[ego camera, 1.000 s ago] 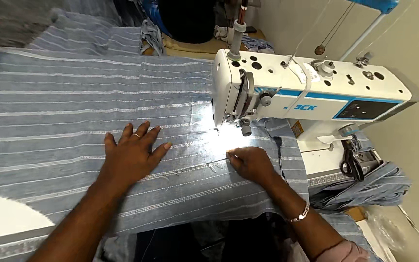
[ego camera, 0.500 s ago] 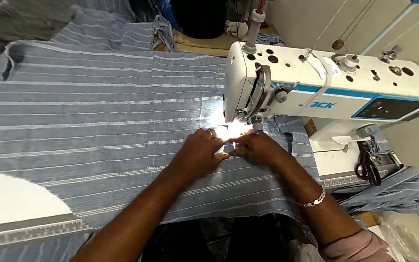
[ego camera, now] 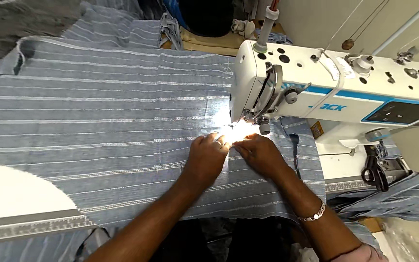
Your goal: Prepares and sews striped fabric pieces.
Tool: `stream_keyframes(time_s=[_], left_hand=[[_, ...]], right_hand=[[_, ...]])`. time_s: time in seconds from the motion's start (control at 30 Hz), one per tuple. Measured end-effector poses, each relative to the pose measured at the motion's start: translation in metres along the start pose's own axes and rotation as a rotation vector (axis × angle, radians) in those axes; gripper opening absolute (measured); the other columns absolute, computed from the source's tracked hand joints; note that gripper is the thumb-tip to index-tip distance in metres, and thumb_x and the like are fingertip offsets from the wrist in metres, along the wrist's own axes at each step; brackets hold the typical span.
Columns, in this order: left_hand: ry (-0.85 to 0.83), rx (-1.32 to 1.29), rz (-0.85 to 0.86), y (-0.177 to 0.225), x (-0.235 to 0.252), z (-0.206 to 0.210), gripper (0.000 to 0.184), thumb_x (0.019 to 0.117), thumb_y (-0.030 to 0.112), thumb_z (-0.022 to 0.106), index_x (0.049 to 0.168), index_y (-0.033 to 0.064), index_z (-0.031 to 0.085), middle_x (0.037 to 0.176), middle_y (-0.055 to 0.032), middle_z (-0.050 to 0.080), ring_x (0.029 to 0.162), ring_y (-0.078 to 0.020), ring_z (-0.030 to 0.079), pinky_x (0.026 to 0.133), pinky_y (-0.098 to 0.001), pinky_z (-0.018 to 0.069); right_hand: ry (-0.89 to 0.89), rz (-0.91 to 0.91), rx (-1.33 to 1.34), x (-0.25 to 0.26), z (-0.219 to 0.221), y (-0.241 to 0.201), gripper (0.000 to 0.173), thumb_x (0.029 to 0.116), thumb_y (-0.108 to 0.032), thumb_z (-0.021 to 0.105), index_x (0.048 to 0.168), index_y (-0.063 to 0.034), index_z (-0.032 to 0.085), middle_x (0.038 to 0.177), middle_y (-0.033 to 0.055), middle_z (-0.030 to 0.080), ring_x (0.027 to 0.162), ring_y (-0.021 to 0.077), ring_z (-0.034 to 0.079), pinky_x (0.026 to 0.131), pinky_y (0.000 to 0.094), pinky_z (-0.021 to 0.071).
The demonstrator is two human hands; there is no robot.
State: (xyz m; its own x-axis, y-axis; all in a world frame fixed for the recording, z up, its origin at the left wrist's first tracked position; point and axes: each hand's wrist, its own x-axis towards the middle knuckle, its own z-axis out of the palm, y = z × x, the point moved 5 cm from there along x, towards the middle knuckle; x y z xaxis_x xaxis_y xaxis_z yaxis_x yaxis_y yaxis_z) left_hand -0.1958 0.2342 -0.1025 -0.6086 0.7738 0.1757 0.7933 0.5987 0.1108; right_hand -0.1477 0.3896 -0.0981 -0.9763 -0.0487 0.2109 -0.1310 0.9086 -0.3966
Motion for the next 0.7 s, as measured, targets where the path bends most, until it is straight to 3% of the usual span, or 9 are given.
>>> stream_keyframes(time_s=[0.1, 0.2, 0.27, 0.37, 0.5, 0.6, 0.67, 0.7], left_hand=[[-0.164, 0.008, -0.025, -0.007, 0.002, 0.004, 0.045, 0.1008, 0.004, 0.052, 0.141, 0.0202, 0.063, 0.153, -0.0051, 0.055, 0.147, -0.0382, 0.043, 0.114, -0.0668, 0.0352], [-0.181, -0.024, -0.018, -0.025, 0.019, 0.003, 0.051, 0.0979, -0.001, 0.053, 0.143, 0.0211, 0.062, 0.158, -0.0049, 0.049, 0.148, -0.041, 0.039, 0.115, -0.0686, 0.0323], [-0.17, -0.04, -0.002, -0.032, 0.028, 0.001, 0.054, 0.0972, -0.002, 0.052, 0.145, 0.022, 0.061, 0.157, -0.008, 0.051, 0.147, -0.0433, 0.04, 0.114, -0.0698, 0.0314], [-0.187, -0.026, 0.008, -0.037, 0.033, 0.001, 0.055, 0.0992, -0.002, 0.05, 0.147, 0.0244, 0.058, 0.157, -0.0107, 0.05, 0.147, -0.0447, 0.039, 0.115, -0.0711, 0.0302], [-0.241, -0.011, 0.056, -0.042, 0.036, 0.001, 0.055, 0.1003, -0.001, 0.049, 0.148, 0.0245, 0.058, 0.157, -0.0095, 0.049, 0.147, -0.0417, 0.04, 0.117, -0.066, 0.0318], [-0.248, -0.031, 0.132, -0.065, 0.035, -0.009, 0.053, 0.0966, -0.001, 0.053, 0.145, 0.0185, 0.061, 0.154, -0.0119, 0.053, 0.143, -0.039, 0.047, 0.117, -0.0613, 0.0352], [-0.208, -0.005, 0.132, -0.099, 0.024, -0.02, 0.039, 0.1032, 0.013, 0.053, 0.141, 0.0138, 0.062, 0.148, -0.0134, 0.058, 0.139, -0.0397, 0.051, 0.115, -0.0637, 0.037], [-0.189, -0.001, 0.091, -0.122, 0.013, -0.025, 0.039, 0.1048, 0.02, 0.053, 0.142, 0.0127, 0.062, 0.149, -0.0135, 0.057, 0.14, -0.0407, 0.049, 0.115, -0.0656, 0.0362]], right_hand=[[-0.131, 0.067, -0.047, -0.009, -0.001, -0.002, 0.031, 0.1055, -0.032, 0.053, 0.129, -0.025, 0.072, 0.115, 0.0073, 0.066, 0.097, 0.0209, 0.069, 0.078, 0.0425, 0.0596], [-0.253, 0.102, -0.021, -0.022, -0.022, -0.009, 0.031, 0.1043, -0.031, 0.059, 0.131, -0.021, 0.07, 0.127, 0.0076, 0.063, 0.101, 0.021, 0.069, 0.083, 0.0435, 0.0604], [-0.24, 0.129, 0.002, -0.04, -0.053, -0.008, 0.031, 0.1035, -0.028, 0.062, 0.131, -0.0151, 0.07, 0.12, 0.0076, 0.068, 0.094, 0.0206, 0.07, 0.083, 0.0444, 0.06], [-0.072, 0.255, -0.017, -0.074, -0.108, 0.017, 0.03, 0.1045, -0.028, 0.06, 0.129, -0.0134, 0.07, 0.111, 0.005, 0.073, 0.09, 0.017, 0.072, 0.082, 0.0434, 0.0623], [0.171, 0.439, -0.065, -0.119, -0.142, 0.05, 0.036, 0.1042, -0.035, 0.059, 0.131, -0.0131, 0.069, 0.12, 0.0063, 0.073, 0.107, 0.0194, 0.072, 0.094, 0.0499, 0.0594], [0.08, 0.506, -0.073, -0.141, -0.104, 0.045, 0.049, 0.1034, -0.04, 0.06, 0.143, -0.011, 0.06, 0.141, 0.0116, 0.063, 0.126, 0.0291, 0.063, 0.104, 0.0586, 0.051], [-0.027, 0.517, -0.105, -0.146, -0.062, 0.035, 0.067, 0.0997, -0.053, 0.059, 0.152, -0.0121, 0.05, 0.153, 0.0147, 0.052, 0.139, 0.0334, 0.052, 0.112, 0.0617, 0.0435], [-0.068, 0.506, -0.15, -0.144, -0.044, 0.03, 0.073, 0.0991, -0.06, 0.055, 0.155, -0.0132, 0.046, 0.159, 0.0169, 0.044, 0.147, 0.0372, 0.041, 0.116, 0.0665, 0.0348]])
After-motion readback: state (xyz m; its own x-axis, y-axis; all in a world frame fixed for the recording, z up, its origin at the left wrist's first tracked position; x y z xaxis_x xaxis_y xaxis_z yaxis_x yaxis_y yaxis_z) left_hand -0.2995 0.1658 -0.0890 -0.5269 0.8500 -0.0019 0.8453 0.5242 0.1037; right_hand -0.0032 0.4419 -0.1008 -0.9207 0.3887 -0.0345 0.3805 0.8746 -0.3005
